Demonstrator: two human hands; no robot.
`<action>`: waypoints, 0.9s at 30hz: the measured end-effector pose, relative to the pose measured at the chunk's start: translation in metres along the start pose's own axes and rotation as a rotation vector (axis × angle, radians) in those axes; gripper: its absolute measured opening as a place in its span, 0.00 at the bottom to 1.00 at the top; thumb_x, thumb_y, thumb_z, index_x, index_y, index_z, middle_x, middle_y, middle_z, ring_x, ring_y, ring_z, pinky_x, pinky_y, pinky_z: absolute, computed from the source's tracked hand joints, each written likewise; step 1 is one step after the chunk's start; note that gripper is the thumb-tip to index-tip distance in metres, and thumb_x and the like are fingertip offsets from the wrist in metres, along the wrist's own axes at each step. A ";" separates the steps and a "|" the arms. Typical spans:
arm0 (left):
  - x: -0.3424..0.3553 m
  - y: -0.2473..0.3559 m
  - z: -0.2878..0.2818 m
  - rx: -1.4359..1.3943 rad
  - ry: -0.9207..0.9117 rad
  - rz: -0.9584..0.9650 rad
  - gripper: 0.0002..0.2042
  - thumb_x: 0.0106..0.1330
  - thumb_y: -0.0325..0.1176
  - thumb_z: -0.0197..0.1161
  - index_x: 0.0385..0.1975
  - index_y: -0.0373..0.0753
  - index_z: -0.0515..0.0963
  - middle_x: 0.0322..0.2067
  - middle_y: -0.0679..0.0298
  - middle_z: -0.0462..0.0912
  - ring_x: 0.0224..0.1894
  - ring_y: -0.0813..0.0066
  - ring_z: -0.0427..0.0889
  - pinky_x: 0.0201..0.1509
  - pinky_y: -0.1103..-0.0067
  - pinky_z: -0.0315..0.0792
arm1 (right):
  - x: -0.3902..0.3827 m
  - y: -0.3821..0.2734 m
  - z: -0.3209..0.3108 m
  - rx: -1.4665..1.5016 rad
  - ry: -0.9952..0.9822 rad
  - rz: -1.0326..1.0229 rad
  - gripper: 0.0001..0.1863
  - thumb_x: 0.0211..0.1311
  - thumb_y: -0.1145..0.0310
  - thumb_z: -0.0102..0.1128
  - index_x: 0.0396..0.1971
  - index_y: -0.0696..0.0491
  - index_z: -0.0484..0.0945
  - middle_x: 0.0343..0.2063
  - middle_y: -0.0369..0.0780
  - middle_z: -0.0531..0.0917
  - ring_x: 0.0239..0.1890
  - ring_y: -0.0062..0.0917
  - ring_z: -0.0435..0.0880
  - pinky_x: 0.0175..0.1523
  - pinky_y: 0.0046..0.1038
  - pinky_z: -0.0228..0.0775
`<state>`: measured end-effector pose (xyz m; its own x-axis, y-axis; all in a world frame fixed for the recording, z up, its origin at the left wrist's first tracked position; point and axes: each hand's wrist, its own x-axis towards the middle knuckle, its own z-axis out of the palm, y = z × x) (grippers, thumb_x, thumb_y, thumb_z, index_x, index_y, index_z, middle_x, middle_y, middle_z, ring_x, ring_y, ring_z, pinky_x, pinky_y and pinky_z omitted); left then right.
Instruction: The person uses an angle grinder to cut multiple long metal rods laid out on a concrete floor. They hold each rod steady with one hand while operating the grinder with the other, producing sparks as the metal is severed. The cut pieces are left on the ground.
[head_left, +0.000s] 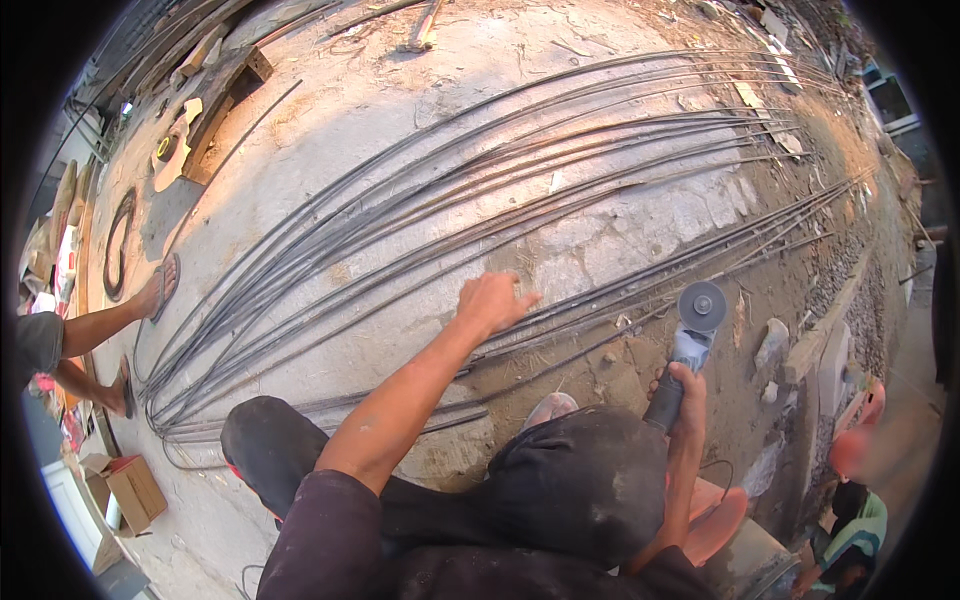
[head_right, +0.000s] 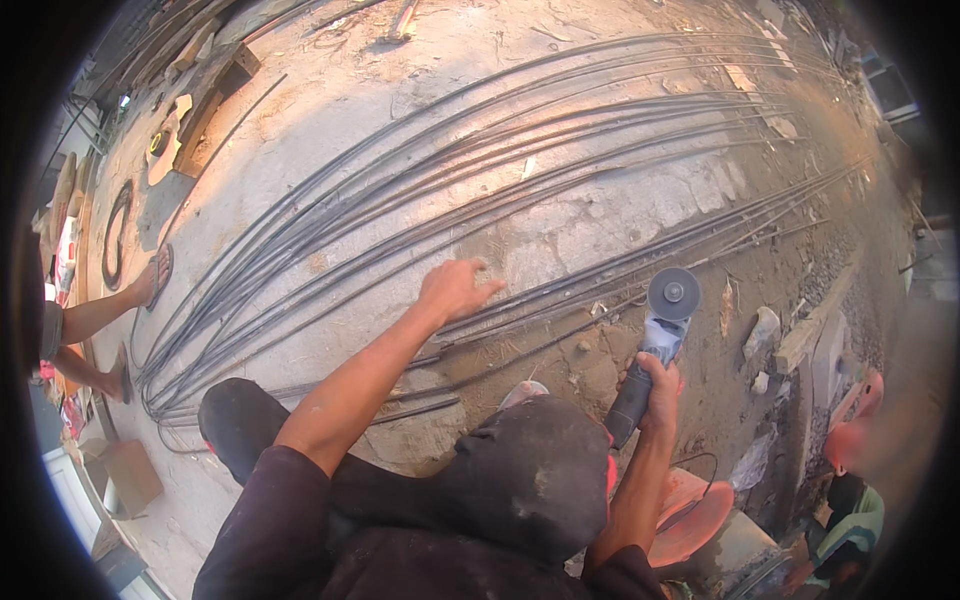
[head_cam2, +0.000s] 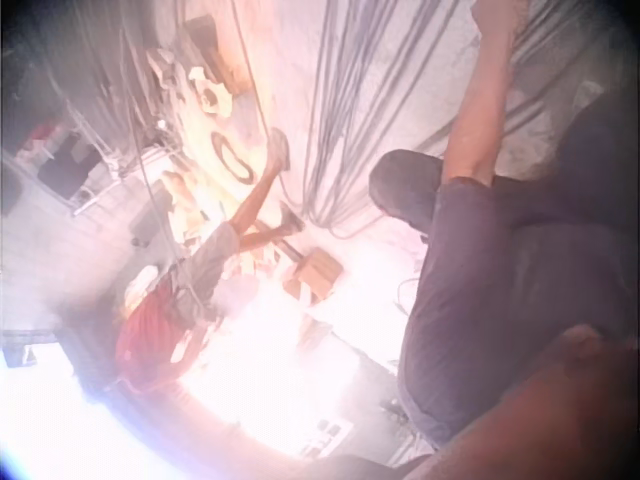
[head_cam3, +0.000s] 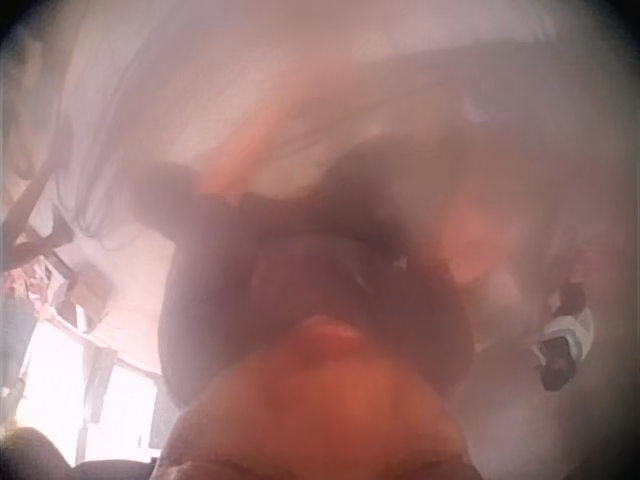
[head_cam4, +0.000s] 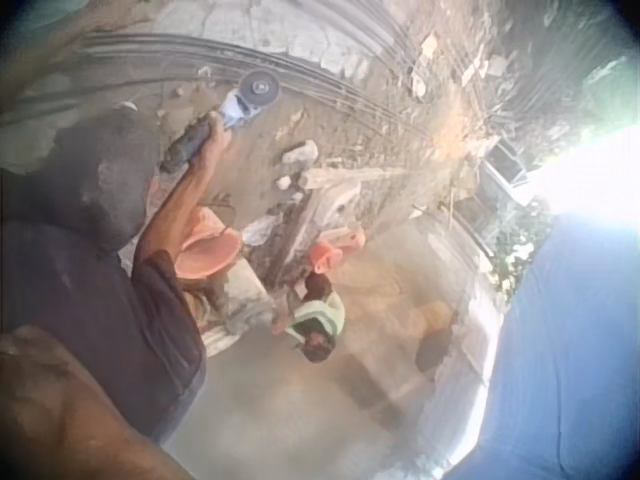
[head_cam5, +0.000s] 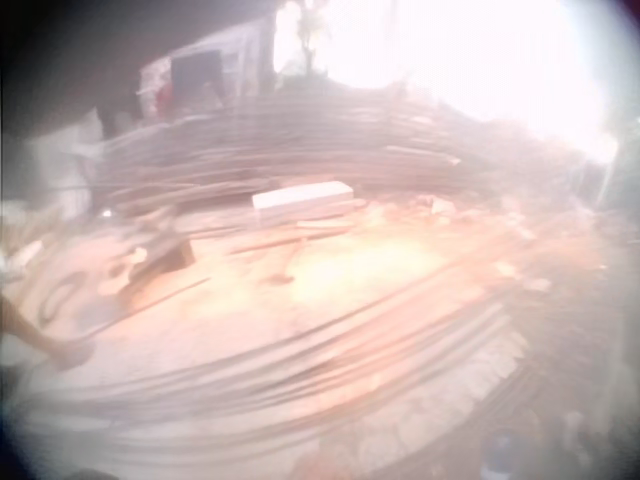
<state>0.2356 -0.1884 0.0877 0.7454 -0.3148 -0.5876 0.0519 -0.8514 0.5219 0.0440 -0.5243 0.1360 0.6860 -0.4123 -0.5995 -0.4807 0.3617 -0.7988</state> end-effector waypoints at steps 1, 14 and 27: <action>0.006 -0.007 -0.011 -0.040 0.112 -0.025 0.29 0.75 0.57 0.64 0.61 0.37 0.84 0.56 0.47 0.88 0.59 0.48 0.87 0.63 0.57 0.80 | 0.012 -0.004 -0.003 -0.025 -0.001 0.008 0.17 0.62 0.63 0.72 0.43 0.55 0.76 0.28 0.40 0.84 0.23 0.28 0.86 0.28 0.33 0.84; 0.036 -0.091 0.028 0.246 0.544 -0.132 0.19 0.69 0.40 0.72 0.53 0.37 0.80 0.56 0.51 0.81 0.64 0.49 0.78 0.67 0.57 0.72 | 0.013 -0.002 -0.012 -0.018 -0.003 0.087 0.16 0.61 0.64 0.73 0.41 0.56 0.78 0.28 0.39 0.84 0.23 0.27 0.86 0.30 0.33 0.83; 0.009 -0.096 0.049 -0.001 0.439 0.029 0.15 0.69 0.34 0.71 0.48 0.31 0.78 0.38 0.43 0.89 0.42 0.39 0.89 0.48 0.51 0.81 | -0.053 0.028 0.021 -0.117 0.054 0.017 0.13 0.61 0.65 0.71 0.38 0.56 0.79 0.25 0.39 0.84 0.21 0.27 0.84 0.27 0.32 0.80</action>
<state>0.2046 -0.1298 0.0025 0.9584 -0.1299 -0.2541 0.0274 -0.8443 0.5351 0.0053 -0.4747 0.1461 0.6485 -0.4528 -0.6119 -0.5545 0.2698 -0.7872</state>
